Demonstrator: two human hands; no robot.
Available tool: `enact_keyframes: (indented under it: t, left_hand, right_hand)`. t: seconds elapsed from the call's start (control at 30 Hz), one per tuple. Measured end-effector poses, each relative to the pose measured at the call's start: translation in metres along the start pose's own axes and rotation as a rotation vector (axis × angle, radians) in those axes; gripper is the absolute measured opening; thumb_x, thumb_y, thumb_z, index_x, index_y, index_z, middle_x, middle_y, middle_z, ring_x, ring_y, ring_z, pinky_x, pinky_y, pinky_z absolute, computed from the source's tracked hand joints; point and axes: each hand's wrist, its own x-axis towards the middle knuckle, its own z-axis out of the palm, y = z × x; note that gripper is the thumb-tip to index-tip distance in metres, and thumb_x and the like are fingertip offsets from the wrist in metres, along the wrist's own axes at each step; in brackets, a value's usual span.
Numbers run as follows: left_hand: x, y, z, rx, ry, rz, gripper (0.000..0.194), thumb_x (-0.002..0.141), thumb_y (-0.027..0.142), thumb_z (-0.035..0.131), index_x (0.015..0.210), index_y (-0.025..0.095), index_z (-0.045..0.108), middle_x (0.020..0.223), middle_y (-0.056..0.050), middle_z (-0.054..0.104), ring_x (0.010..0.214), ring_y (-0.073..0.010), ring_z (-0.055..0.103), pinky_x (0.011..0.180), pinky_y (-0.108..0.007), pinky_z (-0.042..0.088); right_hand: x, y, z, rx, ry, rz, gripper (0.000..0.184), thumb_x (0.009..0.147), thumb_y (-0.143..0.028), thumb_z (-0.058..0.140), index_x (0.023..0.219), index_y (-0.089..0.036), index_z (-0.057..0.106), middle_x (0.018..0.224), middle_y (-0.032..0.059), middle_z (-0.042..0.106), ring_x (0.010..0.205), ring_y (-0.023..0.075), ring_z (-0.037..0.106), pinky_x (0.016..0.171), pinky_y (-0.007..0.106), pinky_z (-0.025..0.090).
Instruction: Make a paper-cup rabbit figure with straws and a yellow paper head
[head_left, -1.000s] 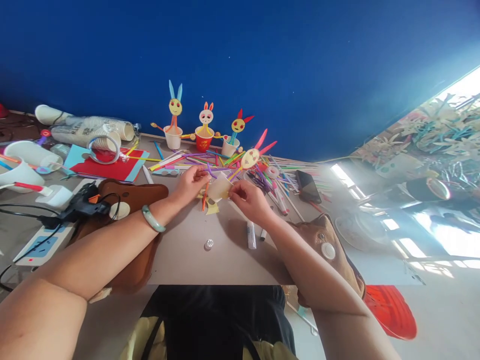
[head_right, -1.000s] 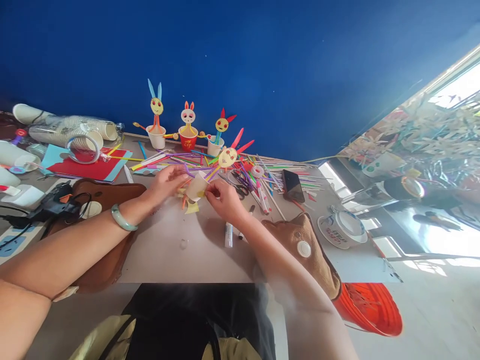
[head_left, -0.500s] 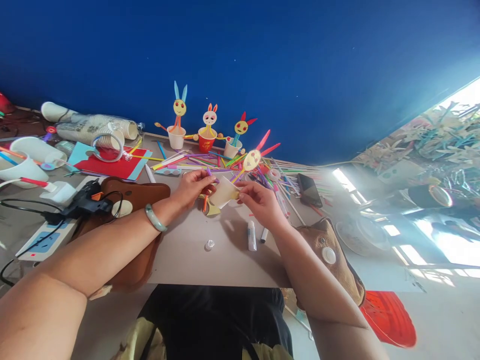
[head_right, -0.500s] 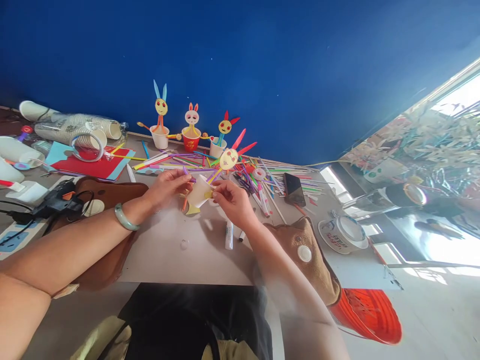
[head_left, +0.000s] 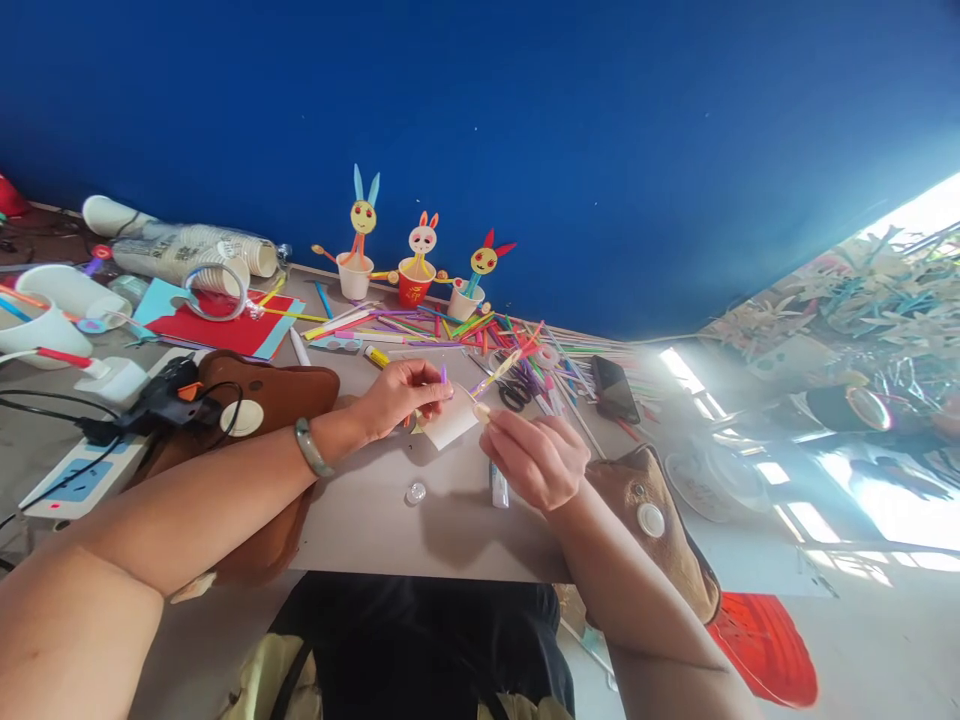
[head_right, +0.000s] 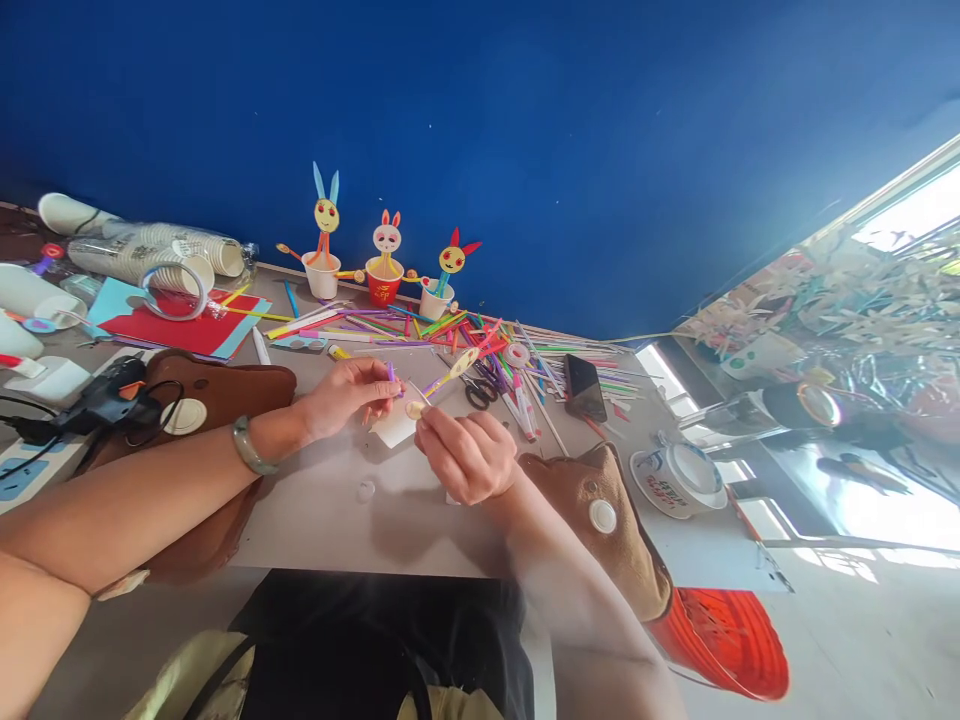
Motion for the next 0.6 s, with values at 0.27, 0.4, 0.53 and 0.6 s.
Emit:
enact_keyframes:
  t: [0.27, 0.4, 0.53, 0.6]
  left_hand:
    - [-0.007, 0.007, 0.008, -0.021, -0.099, -0.019, 0.033, 0.071, 0.041, 0.082, 0.075, 0.016, 0.061, 0.057, 0.001, 0.062, 0.049, -0.0083, 0.054, 0.045, -0.020, 0.036]
    - [-0.008, 0.008, 0.010, -0.062, -0.100, -0.050, 0.035, 0.067, 0.040, 0.085, 0.075, 0.016, 0.062, 0.062, 0.001, 0.064, 0.054, -0.0092, 0.058, 0.049, -0.020, 0.041]
    - [-0.007, 0.007, 0.011, -0.073, -0.130, -0.074, 0.038, 0.065, 0.043, 0.087, 0.074, 0.015, 0.062, 0.064, -0.002, 0.067, 0.058, -0.0114, 0.062, 0.057, -0.023, 0.050]
    - [-0.008, 0.007, 0.012, -0.073, -0.158, -0.076, 0.039, 0.065, 0.045, 0.087, 0.075, 0.015, 0.064, 0.065, -0.003, 0.068, 0.060, -0.0126, 0.064, 0.062, -0.025, 0.053]
  right_hand:
    - [0.001, -0.002, -0.005, 0.066, 0.003, -0.069, 0.021, 0.087, -0.014, 0.065, 0.095, -0.033, 0.070, 0.099, -0.0006, 0.078, 0.057, 0.0109, 0.063, 0.047, 0.029, 0.044]
    - [-0.005, 0.003, 0.000, 0.073, -0.074, -0.069, 0.021, 0.089, -0.017, 0.060, 0.097, -0.033, 0.070, 0.102, 0.0001, 0.078, 0.058, 0.0115, 0.063, 0.047, 0.029, 0.045]
    - [-0.005, 0.005, 0.004, -0.024, -0.117, -0.111, 0.023, 0.091, -0.018, 0.055, 0.099, -0.033, 0.071, 0.104, 0.0013, 0.078, 0.061, 0.0130, 0.065, 0.050, 0.030, 0.047]
    - [-0.002, 0.005, 0.005, -0.033, -0.084, -0.141, 0.022, 0.091, -0.018, 0.055, 0.098, -0.033, 0.071, 0.103, 0.0012, 0.078, 0.060, 0.0126, 0.065, 0.049, 0.029, 0.047]
